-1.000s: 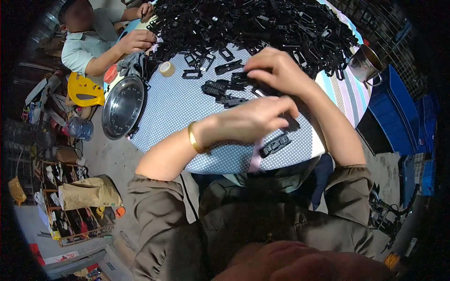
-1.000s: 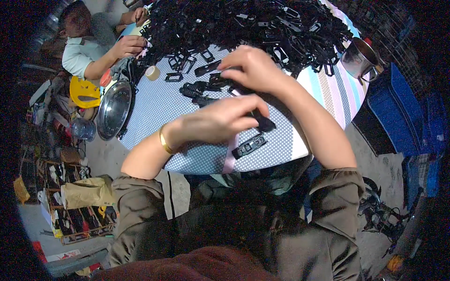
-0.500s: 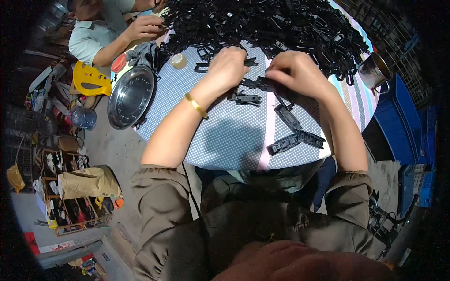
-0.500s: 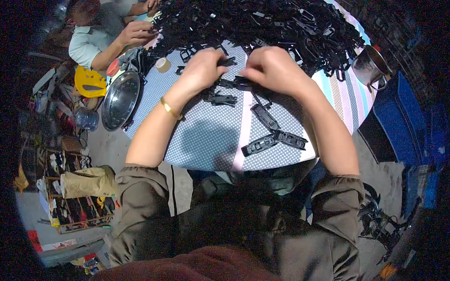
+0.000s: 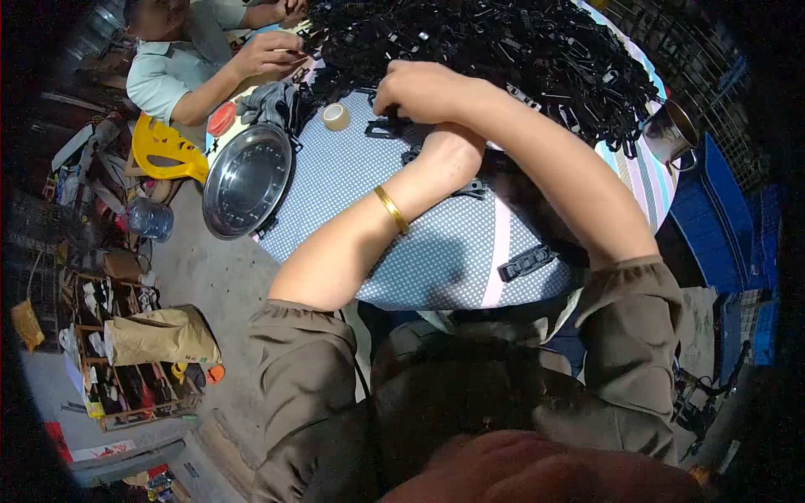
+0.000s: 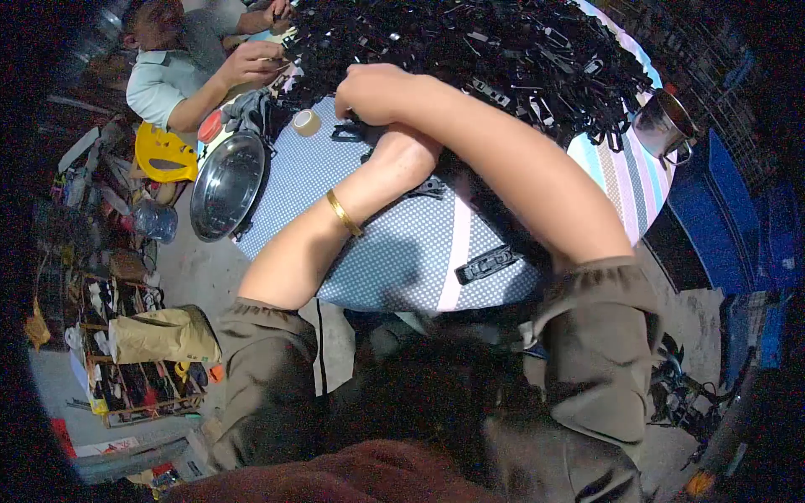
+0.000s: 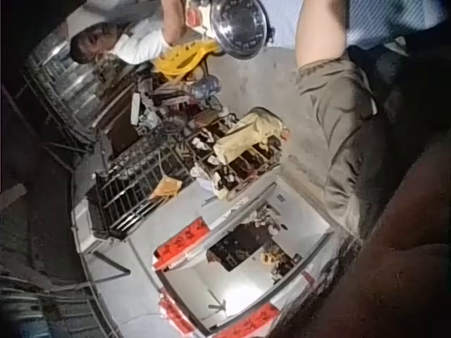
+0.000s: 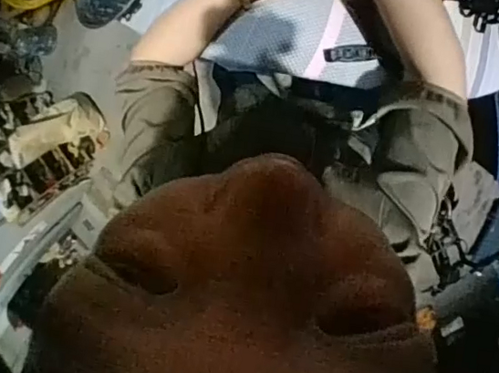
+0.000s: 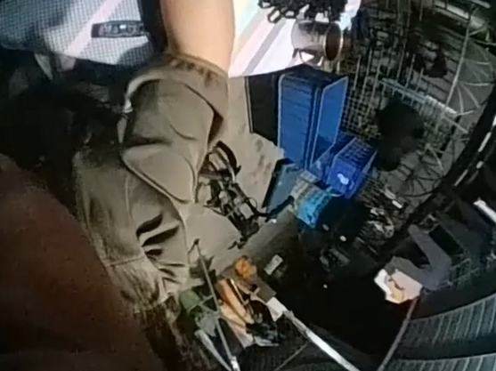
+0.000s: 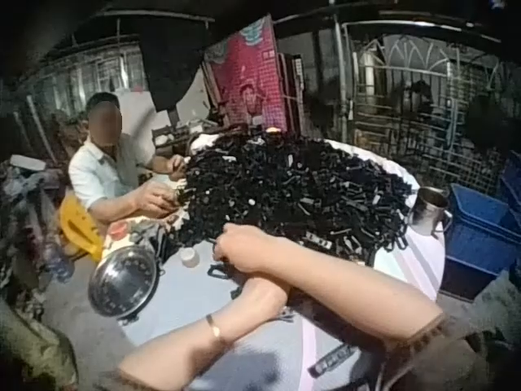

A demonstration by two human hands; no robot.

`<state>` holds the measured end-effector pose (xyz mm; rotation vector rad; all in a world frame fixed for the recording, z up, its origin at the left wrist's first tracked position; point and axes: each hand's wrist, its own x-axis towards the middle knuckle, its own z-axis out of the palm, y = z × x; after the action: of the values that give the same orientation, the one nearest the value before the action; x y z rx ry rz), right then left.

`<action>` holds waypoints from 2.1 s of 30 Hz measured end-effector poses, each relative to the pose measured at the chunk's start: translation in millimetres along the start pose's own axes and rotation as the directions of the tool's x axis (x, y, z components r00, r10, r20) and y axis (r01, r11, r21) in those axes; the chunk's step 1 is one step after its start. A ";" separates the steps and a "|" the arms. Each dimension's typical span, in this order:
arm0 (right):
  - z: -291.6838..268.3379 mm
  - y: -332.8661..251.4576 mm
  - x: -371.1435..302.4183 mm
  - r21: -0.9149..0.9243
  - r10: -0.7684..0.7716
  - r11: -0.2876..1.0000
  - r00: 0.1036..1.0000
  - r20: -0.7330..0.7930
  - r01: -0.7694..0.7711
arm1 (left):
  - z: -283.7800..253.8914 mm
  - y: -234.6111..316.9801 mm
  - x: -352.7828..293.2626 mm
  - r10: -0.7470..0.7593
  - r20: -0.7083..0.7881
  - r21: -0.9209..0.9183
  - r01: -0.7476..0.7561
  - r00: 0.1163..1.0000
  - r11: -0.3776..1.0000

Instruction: Sorting through a large pile of black plastic components on a table in a workshop environment.

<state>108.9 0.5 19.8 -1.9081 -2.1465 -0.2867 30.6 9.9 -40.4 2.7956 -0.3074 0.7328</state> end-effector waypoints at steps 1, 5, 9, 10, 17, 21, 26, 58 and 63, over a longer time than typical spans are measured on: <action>4.1 -1.7 10.0 -0.028 0.044 0.999 0.988 0.147 -0.040 | 1.5 -3.8 -2.2 -0.024 0.099 -0.044 0.028 0.995 0.999; 5.9 4.7 16.8 -0.227 0.099 0.973 0.975 0.198 -0.053 | -1.4 -3.8 5.7 -0.007 -0.023 -0.040 0.007 1.000 0.999; -25.3 27.3 -7.1 -0.079 0.055 0.995 0.992 -0.110 -0.063 | -18.2 0.7 9.1 -0.181 -0.174 -0.266 0.131 0.968 0.955; -32.7 30.0 -18.0 0.079 0.191 0.981 0.963 -0.192 -0.179 | -23.2 -1.9 11.7 -0.185 -0.266 -0.330 0.091 0.946 0.940; -52.3 22.7 -109.4 0.813 0.707 0.489 0.690 -0.155 -0.318 | -39.5 -2.8 19.7 -0.542 0.335 -0.924 0.381 0.771 -0.029; -44.8 1.2 -125.7 0.907 0.674 0.402 0.712 -0.199 -0.128 | -33.7 -3.3 17.3 -0.466 0.454 -0.888 0.343 0.760 -0.306; -42.0 -10.1 -131.1 0.504 0.487 0.819 0.796 -0.360 -0.273 | -32.3 1.8 18.0 -0.449 0.449 -0.891 0.346 0.773 -0.295; -40.1 -24.7 -136.9 -0.122 0.137 0.963 0.830 -0.541 -0.239 | -45.1 17.5 15.8 -0.437 0.425 -0.903 0.404 0.793 -0.145; -40.4 -19.2 -135.4 -0.227 0.059 0.945 0.802 -0.594 -0.237 | -50.0 13.5 16.6 -0.370 0.405 -0.912 0.343 0.836 -0.225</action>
<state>106.8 -142.0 15.6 -1.7968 -1.5938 -1.0584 18.6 8.5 12.7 1.1337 0.0563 0.1152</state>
